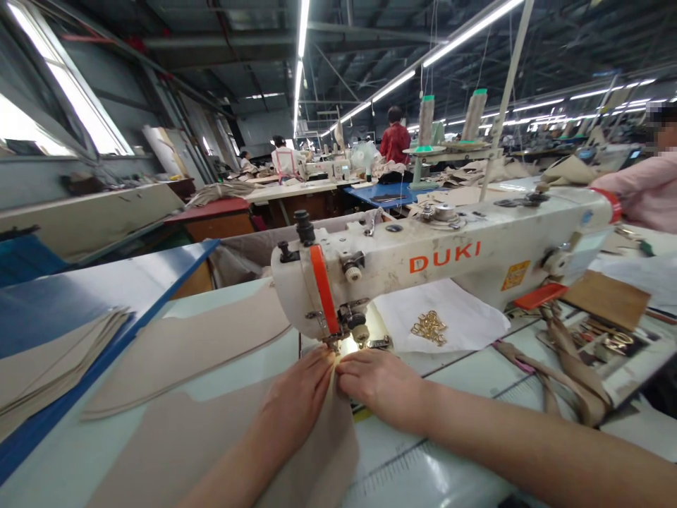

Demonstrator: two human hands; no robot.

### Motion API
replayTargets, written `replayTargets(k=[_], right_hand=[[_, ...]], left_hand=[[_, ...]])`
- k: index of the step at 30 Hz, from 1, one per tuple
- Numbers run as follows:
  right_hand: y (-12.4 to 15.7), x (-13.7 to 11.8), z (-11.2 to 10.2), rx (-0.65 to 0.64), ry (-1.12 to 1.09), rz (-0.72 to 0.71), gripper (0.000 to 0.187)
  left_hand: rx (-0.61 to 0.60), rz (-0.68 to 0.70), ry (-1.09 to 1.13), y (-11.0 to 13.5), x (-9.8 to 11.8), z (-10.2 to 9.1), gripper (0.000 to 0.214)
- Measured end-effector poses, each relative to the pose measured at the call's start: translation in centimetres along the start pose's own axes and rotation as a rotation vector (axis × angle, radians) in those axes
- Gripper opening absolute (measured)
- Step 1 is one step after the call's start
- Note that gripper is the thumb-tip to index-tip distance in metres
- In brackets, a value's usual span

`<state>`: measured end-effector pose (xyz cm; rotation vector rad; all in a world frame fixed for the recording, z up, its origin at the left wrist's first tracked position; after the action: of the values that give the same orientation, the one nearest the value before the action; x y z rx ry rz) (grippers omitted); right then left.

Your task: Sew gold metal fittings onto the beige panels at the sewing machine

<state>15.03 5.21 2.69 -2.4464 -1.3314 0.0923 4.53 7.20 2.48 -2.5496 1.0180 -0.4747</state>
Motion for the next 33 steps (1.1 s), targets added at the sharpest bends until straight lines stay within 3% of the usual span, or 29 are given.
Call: replayTargets(k=[27, 33], right_hand=[[0.1, 0.6, 0.0, -0.025, -0.09, 0.018, 0.011], [0.3, -1.9, -0.5, 0.026, -0.098, -0.153, 0.02]], left_hand=[[0.021, -0.108, 0.059, -0.3, -0.8, 0.5, 0.031], [0.071, -0.055, 0.035, 2.8, 0.8, -1.0, 0.031]])
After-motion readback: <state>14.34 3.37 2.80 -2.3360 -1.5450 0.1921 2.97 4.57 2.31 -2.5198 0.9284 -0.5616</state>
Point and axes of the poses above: each hand's wrist, its own y-axis away from the middle knuckle, its own z-axis out of the palm, x = y × z, the point moved 6 cm from there along -y, towards the middle knuckle, and after that the axes turned 6 degrees about y, right-handed, at the moved point
